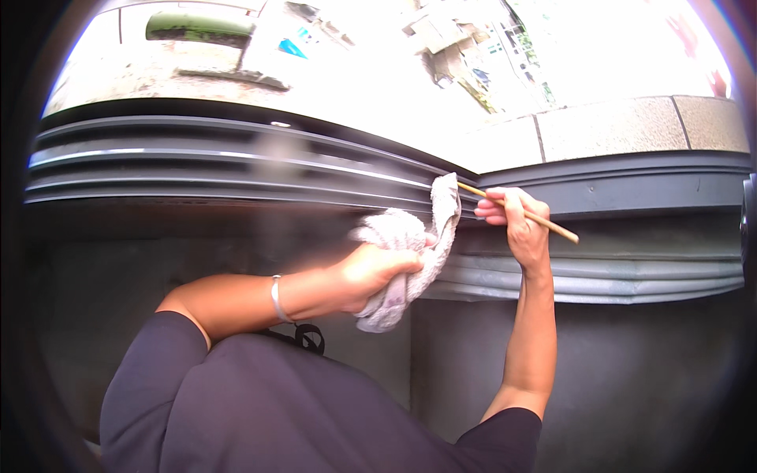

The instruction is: The person cleans a window frame using a cloth and a thin stick, then sweeps the tiled floor with a broom. The person uses a cloth to wipe the window frame and a stick to clean crevices, then switches to sweeping the floor with a red broom.

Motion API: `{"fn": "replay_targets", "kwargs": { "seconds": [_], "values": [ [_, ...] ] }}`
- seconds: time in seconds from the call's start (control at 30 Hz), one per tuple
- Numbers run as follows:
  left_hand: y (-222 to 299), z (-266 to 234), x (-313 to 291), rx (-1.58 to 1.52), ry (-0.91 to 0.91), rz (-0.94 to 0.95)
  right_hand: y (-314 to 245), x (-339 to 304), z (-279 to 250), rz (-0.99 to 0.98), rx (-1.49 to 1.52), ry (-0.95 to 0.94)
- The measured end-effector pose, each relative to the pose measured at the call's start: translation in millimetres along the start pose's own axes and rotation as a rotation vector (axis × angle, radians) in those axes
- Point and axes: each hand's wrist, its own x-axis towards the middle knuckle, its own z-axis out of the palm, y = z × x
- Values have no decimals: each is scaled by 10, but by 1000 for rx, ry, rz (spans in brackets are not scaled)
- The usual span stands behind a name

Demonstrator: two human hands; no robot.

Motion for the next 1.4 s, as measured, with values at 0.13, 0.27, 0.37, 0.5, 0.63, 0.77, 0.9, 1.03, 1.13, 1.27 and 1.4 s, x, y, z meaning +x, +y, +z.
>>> {"fn": "replay_targets", "kwargs": {
  "seconds": [0.13,0.27,0.37,0.5,0.63,0.77,0.9,1.03,1.13,1.27,1.4],
  "values": [
    [260,-196,-614,293,34,128,-44,-100,336,-62,277,-126],
    [555,-229,-1079,341,35,176,-319,40,902,-208,428,-209],
    [638,-189,-1170,430,21,215,-217,-45,981,-270,502,-175],
    [592,-110,-1024,458,-68,134,-26,-318,880,-193,606,10],
    [411,-3,-701,499,-159,172,81,-545,680,-164,554,91],
    [218,33,-398,471,-243,178,195,-708,478,-104,400,133],
    [183,-50,-325,356,-199,96,1,-508,299,-63,206,18],
    [297,-248,-577,407,-147,121,-123,-207,93,2,232,-139],
    [596,-327,-985,473,-88,103,-302,-24,331,-15,328,-278],
    [827,-491,-1637,549,6,145,-703,215,864,-92,411,-464],
    [1031,-587,-2310,600,159,295,-1317,415,1571,-187,433,-640]
  ]
}}
